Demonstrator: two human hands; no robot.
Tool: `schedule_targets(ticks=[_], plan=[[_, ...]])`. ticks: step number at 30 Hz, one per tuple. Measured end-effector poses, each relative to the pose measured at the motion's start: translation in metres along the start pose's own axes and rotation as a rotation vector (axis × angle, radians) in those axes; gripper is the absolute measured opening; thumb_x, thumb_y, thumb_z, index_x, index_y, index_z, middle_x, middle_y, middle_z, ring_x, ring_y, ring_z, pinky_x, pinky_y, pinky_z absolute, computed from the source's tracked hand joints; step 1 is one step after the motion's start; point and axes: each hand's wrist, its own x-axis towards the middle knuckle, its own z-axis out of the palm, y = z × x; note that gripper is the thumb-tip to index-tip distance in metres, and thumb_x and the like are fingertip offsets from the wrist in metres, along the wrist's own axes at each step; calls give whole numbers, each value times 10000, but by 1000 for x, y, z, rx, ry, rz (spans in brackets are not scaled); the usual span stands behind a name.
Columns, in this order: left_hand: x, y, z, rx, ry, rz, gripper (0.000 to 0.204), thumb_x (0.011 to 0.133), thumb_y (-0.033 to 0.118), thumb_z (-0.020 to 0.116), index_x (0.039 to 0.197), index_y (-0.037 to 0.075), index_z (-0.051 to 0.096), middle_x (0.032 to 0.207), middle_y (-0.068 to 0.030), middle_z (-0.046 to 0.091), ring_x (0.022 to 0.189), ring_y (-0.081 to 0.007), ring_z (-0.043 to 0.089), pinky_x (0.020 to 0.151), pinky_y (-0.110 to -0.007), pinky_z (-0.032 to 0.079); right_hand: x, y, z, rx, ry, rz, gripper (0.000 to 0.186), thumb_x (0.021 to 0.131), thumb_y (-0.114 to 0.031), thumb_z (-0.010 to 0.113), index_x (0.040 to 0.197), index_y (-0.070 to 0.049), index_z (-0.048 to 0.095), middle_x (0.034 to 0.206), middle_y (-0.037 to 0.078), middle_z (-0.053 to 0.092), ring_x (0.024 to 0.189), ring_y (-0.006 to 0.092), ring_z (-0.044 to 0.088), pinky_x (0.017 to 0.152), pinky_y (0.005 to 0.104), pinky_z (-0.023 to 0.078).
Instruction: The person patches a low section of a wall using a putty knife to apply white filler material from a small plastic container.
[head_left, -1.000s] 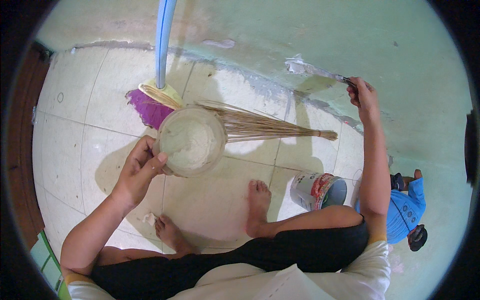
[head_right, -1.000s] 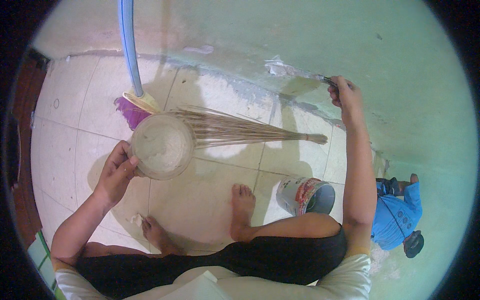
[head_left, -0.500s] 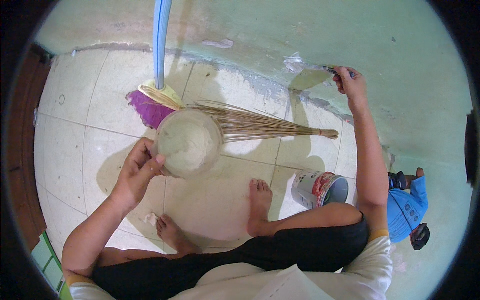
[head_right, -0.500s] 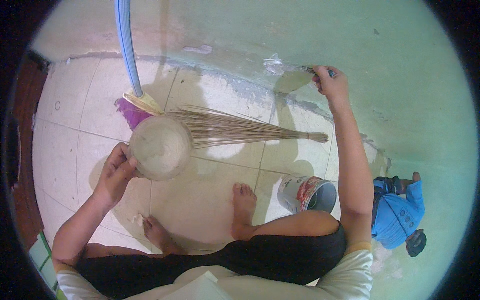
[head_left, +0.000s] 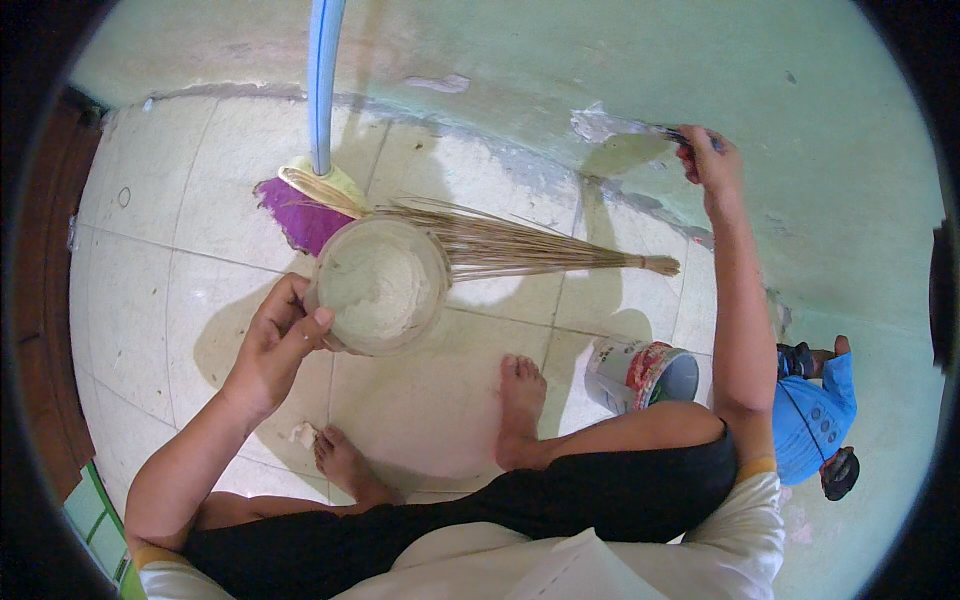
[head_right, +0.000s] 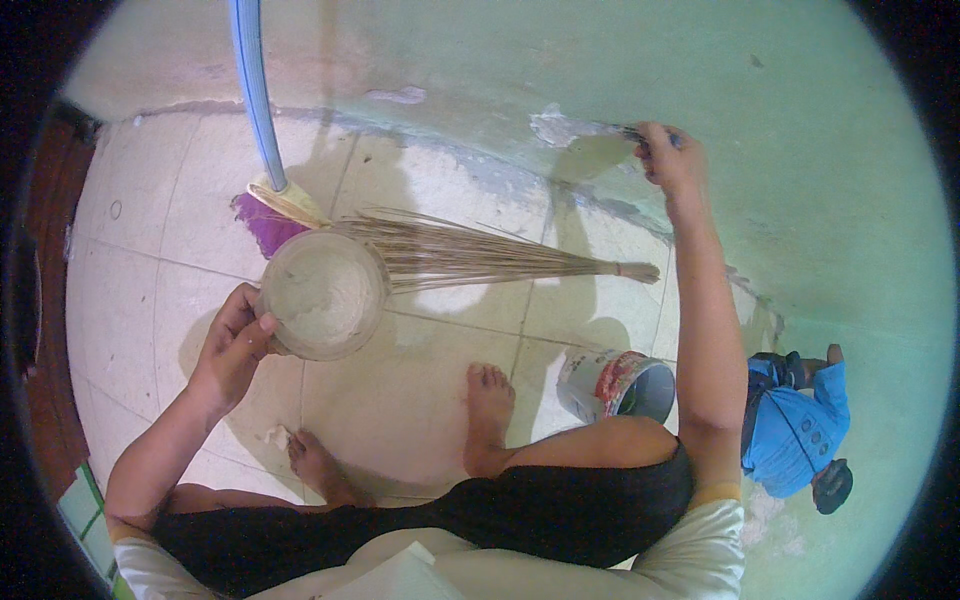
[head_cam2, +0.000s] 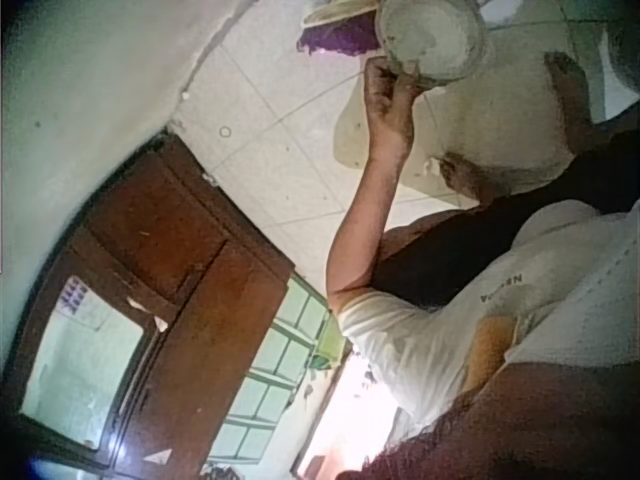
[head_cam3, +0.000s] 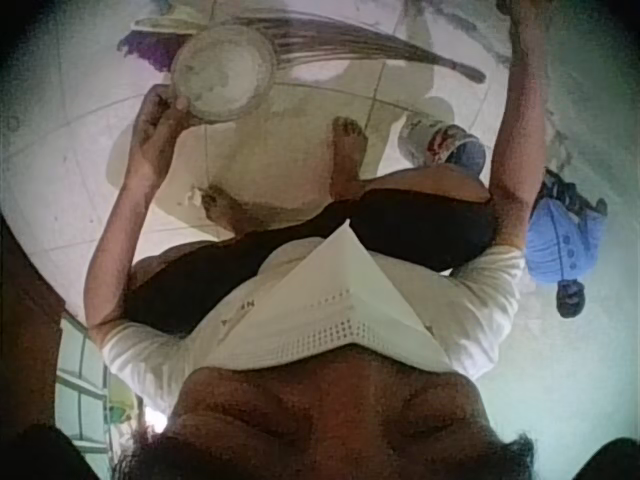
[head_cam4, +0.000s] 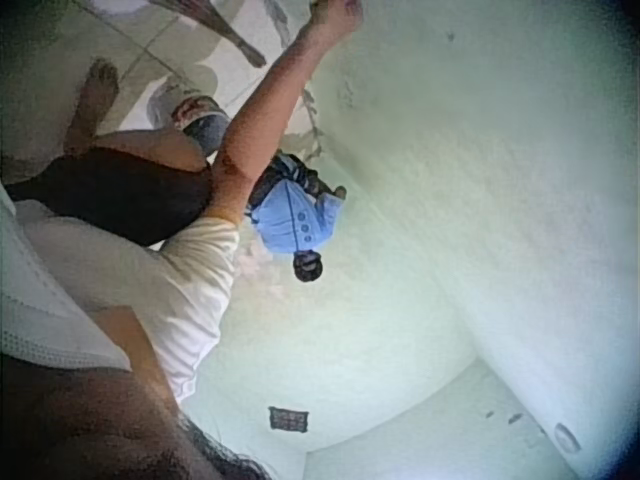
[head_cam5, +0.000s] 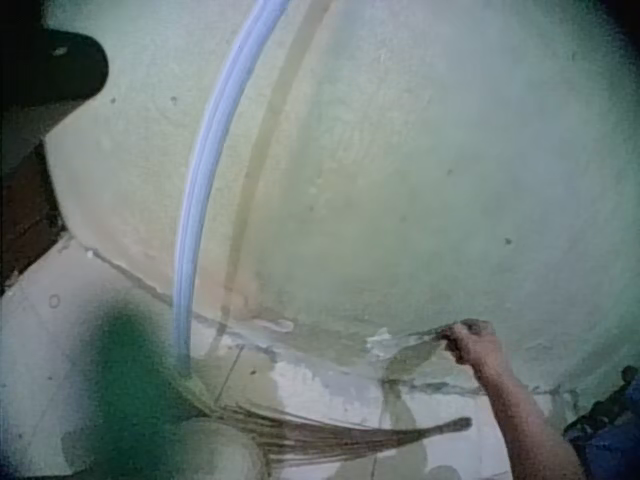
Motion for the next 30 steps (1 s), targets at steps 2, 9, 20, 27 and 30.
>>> schedule_targets(ticks=[2,9,20,27,30], plan=[[-1,0,0,-4,20,7,207,924,243,603,1003,111,464,963,-1,548,907,-109,540,806,-310,461,-3,-1,-13,14,27,-5,259,884,-264,610,919,-13,664,667,22,570,489,71,429,427,238,304],[4,-1,0,-7,13,1,197,931,240,602,992,97,482,931,-9,556,884,-102,547,780,-292,467,-21,14,-9,-157,-59,11,268,848,-265,631,887,-8,696,673,40,625,530,78,505,475,229,389],[0,0,2,-25,20,30,193,940,220,601,1012,81,486,920,-11,551,869,-102,542,785,-284,460,-8,-13,-21,-255,20,-137,339,822,-324,645,870,7,693,655,63,646,551,95,544,519,256,426],[1,1,4,7,-19,-21,207,923,245,601,997,111,462,970,-3,547,903,-106,531,792,-309,459,-14,-1,17,-313,-62,-155,355,825,-349,650,896,-4,697,671,61,648,560,101,548,516,259,425],[-2,0,2,1,-15,4,205,928,234,604,1004,99,469,954,-8,551,892,-106,537,786,-299,463,-7,1,11,-301,17,-165,359,824,-350,648,893,-1,696,666,57,644,545,96,543,503,257,424]])
